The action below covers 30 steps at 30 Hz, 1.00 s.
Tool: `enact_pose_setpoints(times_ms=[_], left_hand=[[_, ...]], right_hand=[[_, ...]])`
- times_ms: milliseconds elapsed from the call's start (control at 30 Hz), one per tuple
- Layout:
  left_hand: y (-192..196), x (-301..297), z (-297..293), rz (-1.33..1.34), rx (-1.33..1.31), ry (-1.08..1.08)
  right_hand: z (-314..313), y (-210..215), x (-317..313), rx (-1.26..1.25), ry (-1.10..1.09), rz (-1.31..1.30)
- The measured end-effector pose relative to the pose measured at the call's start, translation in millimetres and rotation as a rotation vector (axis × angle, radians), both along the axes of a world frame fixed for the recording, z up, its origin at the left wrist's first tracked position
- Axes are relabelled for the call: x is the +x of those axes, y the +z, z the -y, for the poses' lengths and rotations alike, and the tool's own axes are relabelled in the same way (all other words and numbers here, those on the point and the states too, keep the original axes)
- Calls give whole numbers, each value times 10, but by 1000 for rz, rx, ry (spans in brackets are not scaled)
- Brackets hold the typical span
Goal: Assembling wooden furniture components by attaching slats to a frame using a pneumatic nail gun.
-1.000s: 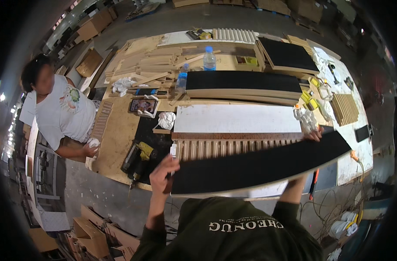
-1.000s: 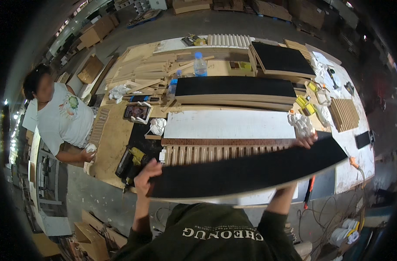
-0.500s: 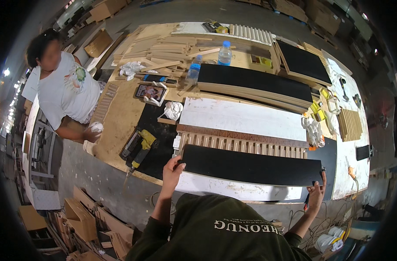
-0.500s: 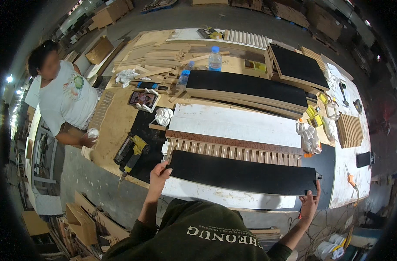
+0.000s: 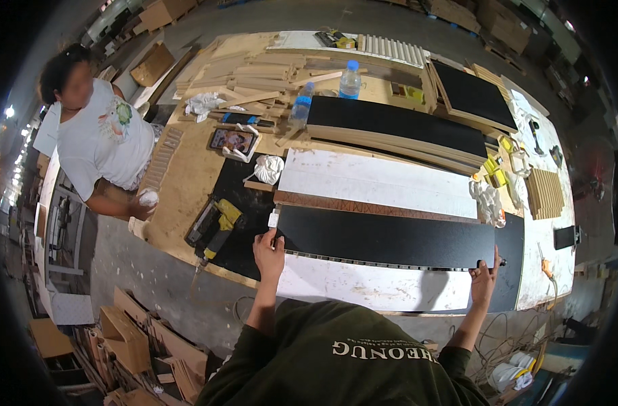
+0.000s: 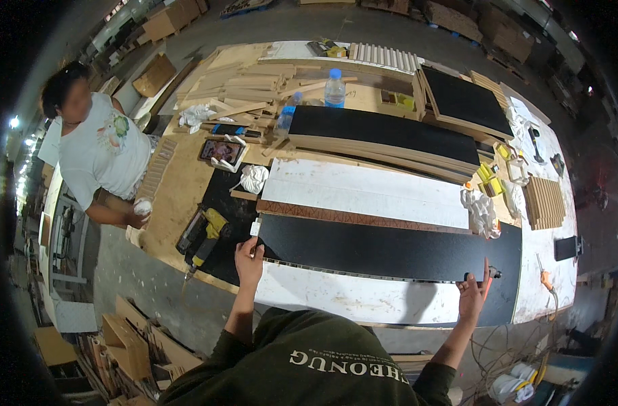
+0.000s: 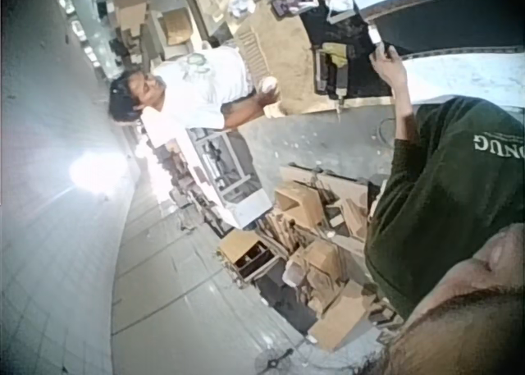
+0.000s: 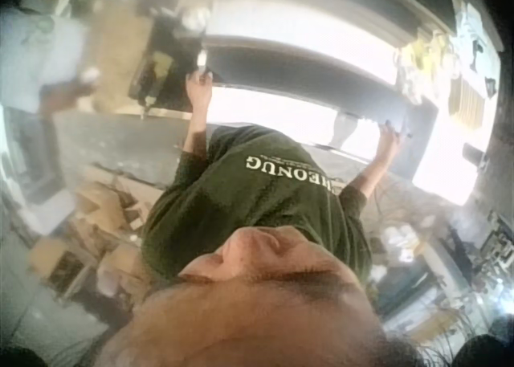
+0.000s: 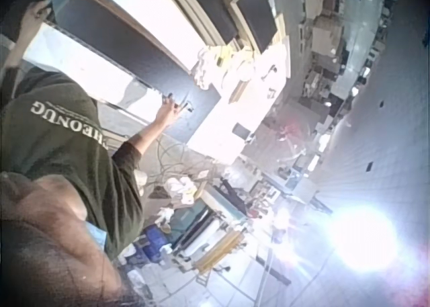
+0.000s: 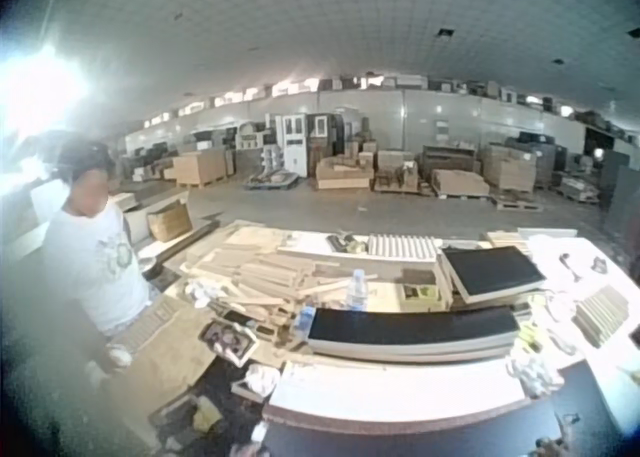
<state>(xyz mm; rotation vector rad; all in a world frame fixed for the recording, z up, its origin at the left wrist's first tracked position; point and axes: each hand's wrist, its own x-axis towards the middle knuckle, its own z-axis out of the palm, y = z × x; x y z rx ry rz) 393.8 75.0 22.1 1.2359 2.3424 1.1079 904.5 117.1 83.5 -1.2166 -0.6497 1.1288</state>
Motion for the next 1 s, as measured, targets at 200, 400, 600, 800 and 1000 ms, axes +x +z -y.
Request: enact_pose_setpoints(times_ms=[200, 400, 600, 800, 1000], left_hand=[[-101, -3, -88, -149, -70, 23], [13, 174, -30, -235, -40, -42], [167, 205, 6, -414, -310, -192], [338, 265, -171, -483, -478, -196], [210, 263, -261, -635, -421, -192]], right_hand=[[-227, -90, -39, -79, 16, 40], [-276, -512, 228, -117, -32, 323], [-162, -438, 236, -113, -134, 733], [-210, -618, 417, -53, -79, 833], [-263, -869, 519, -49, 73, 736]])
